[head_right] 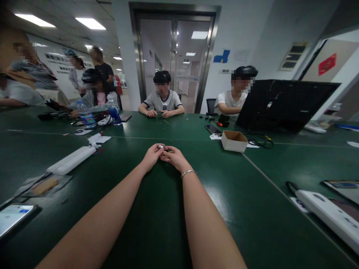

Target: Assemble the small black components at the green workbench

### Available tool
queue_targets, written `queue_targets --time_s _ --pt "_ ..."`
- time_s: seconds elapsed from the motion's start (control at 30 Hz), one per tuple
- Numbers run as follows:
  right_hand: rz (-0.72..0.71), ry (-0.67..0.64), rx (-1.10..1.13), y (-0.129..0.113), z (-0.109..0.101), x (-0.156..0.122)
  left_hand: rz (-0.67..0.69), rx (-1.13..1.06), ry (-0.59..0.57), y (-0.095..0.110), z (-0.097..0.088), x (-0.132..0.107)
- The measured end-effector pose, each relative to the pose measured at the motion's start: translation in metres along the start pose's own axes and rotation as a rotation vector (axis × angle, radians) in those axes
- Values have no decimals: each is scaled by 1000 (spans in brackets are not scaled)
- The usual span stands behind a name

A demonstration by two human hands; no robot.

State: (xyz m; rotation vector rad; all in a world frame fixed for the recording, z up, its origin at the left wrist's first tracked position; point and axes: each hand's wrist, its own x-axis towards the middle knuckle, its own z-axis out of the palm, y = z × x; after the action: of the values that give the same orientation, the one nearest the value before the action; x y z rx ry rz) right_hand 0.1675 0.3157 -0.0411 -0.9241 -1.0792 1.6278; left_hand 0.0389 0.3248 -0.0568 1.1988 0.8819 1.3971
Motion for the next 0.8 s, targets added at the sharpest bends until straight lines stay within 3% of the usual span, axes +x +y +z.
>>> queue_targets --time_s 0.2,0.43,0.6,0.8 --pt "-52 -142 -26 5 -13 5 -126 -185 65 1 -1 1" --pt "-166 43 38 7 -15 12 -141 -296 148 6 -6 0" --pt "-177 76 -81 8 -18 14 -115 -172 159 5 -7 -1" --pt "-257 107 -176 9 -20 16 128 277 112 1 -11 1"
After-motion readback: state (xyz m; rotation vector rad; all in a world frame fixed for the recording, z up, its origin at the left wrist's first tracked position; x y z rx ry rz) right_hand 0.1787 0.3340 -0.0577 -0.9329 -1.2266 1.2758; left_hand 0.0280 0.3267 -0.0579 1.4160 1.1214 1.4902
